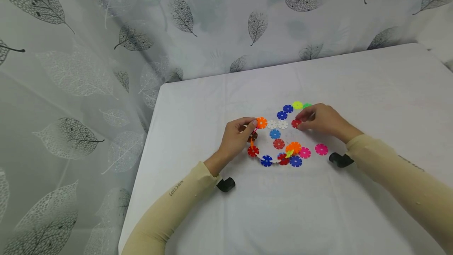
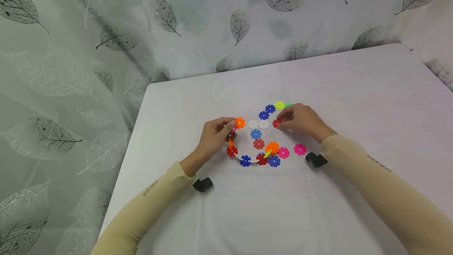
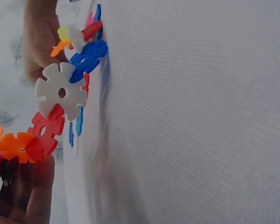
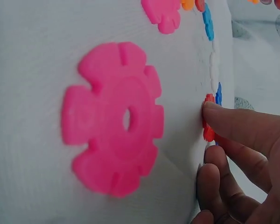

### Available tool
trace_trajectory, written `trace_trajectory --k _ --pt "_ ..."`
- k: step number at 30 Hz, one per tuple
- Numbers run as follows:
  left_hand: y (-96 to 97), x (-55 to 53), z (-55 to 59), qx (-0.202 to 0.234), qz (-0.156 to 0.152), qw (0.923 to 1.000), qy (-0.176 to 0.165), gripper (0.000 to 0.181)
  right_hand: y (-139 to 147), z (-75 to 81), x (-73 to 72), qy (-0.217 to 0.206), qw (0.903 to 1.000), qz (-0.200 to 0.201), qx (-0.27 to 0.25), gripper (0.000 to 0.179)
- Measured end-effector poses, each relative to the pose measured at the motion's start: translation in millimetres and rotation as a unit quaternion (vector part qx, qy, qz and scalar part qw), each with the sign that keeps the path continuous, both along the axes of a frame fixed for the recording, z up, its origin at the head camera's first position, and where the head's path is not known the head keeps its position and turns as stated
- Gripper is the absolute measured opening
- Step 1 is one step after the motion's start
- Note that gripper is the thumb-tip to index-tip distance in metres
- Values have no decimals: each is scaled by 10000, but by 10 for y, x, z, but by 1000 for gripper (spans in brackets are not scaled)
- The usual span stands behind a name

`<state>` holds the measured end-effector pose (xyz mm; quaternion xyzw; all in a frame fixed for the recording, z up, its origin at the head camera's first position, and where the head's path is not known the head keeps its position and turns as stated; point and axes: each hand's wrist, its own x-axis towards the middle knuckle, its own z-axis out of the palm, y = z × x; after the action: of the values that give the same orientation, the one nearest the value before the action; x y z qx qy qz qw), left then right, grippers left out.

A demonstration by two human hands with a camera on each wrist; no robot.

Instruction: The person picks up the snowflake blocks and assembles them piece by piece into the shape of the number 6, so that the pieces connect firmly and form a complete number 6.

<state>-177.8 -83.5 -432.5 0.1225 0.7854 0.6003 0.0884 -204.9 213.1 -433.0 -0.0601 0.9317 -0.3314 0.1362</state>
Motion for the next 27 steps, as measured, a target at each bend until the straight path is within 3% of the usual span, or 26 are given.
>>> trace_trajectory --k 9,19,27 --pt "13 -2 4 63 -60 10000 -41 28 -64 6 31 127 9986 48 -505 31" --pt "24 0 8 5 -23 10000 -45 28 -287 146 116 -470 9839 300 -1699 41" --pt "38 0 6 29 38 9999 -107 29 -383 218 168 -883 9700 153 -2259 48"
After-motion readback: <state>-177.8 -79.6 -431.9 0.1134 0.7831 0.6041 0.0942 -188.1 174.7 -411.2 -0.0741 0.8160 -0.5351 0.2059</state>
